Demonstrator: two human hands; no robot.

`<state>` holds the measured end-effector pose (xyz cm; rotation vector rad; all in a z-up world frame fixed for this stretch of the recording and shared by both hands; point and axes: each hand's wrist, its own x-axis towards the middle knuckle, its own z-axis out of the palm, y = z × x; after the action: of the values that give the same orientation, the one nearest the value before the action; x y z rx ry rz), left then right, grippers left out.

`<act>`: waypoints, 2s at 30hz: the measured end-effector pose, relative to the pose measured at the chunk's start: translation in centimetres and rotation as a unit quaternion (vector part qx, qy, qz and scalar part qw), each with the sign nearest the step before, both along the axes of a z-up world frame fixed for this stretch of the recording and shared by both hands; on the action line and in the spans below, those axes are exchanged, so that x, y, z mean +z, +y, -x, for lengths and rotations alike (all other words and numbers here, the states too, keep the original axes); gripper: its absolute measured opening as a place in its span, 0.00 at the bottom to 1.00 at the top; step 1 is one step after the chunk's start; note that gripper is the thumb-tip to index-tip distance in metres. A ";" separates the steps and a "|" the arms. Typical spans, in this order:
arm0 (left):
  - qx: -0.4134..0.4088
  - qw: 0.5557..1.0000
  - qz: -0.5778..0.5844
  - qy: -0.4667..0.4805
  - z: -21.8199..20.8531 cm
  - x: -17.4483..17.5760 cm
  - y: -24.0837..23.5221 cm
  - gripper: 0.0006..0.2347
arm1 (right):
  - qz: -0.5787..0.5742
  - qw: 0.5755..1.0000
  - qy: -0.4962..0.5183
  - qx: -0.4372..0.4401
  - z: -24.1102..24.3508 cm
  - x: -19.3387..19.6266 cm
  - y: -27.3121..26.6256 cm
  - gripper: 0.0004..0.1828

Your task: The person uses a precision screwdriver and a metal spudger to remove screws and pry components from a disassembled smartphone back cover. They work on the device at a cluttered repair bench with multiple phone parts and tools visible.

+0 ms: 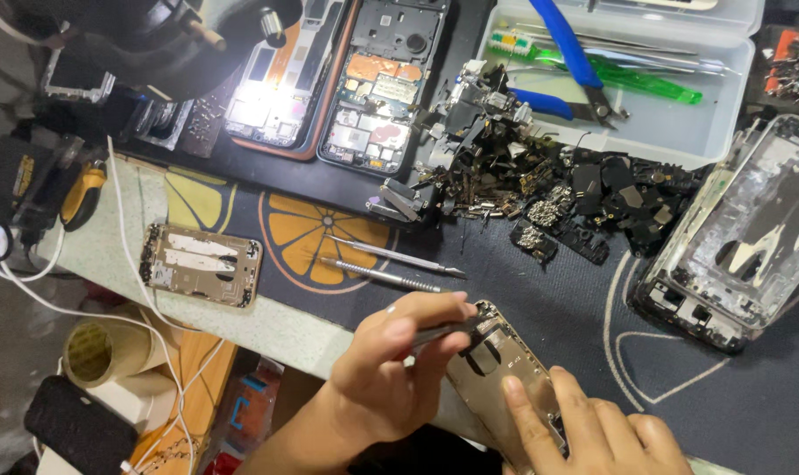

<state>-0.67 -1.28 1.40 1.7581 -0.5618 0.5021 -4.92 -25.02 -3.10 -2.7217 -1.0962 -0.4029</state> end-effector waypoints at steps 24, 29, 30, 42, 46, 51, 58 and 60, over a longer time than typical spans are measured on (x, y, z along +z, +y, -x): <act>-0.062 0.985 -0.158 -0.006 -2.8 -0.2 -0.6 0.26 | -0.006 0.994 -0.110 0.016 -1.3 -0.5 -0.2 0.25; -0.070 0.985 -0.154 -0.031 -3.0 -0.1 -0.6 0.27 | -0.004 0.999 -0.049 -0.005 -0.4 -0.3 0.0 0.27; -0.072 0.985 -0.152 -0.030 -3.0 -0.1 -0.7 0.28 | 0.000 0.999 -0.039 -0.009 -0.2 -0.3 0.0 0.27; -0.101 0.986 -0.129 -0.028 -3.5 0.3 -0.4 0.27 | -0.031 0.998 -0.050 0.020 0.0 -0.9 -0.7 0.27; -0.110 0.988 -0.096 -0.055 -3.7 1.2 -1.0 0.24 | -0.064 0.993 -0.090 -0.031 0.2 -2.5 0.1 0.22; -0.145 0.983 -0.104 -0.042 -4.2 2.2 -1.5 0.23 | -0.097 0.980 -0.143 -0.104 -1.0 -4.3 1.5 0.17; -0.127 0.987 -0.083 -0.047 -2.8 0.4 -1.4 0.26 | -0.086 0.984 -0.137 -0.075 -0.1 -4.0 1.4 0.19; -0.121 0.988 -0.082 -0.058 -2.5 0.2 -1.6 0.26 | -0.093 0.983 -0.138 -0.078 0.0 -3.9 1.4 0.21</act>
<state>1.82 -2.86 1.63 1.7918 -0.9082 0.3988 -4.94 -23.67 -7.02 -2.6462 -0.8535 -0.8840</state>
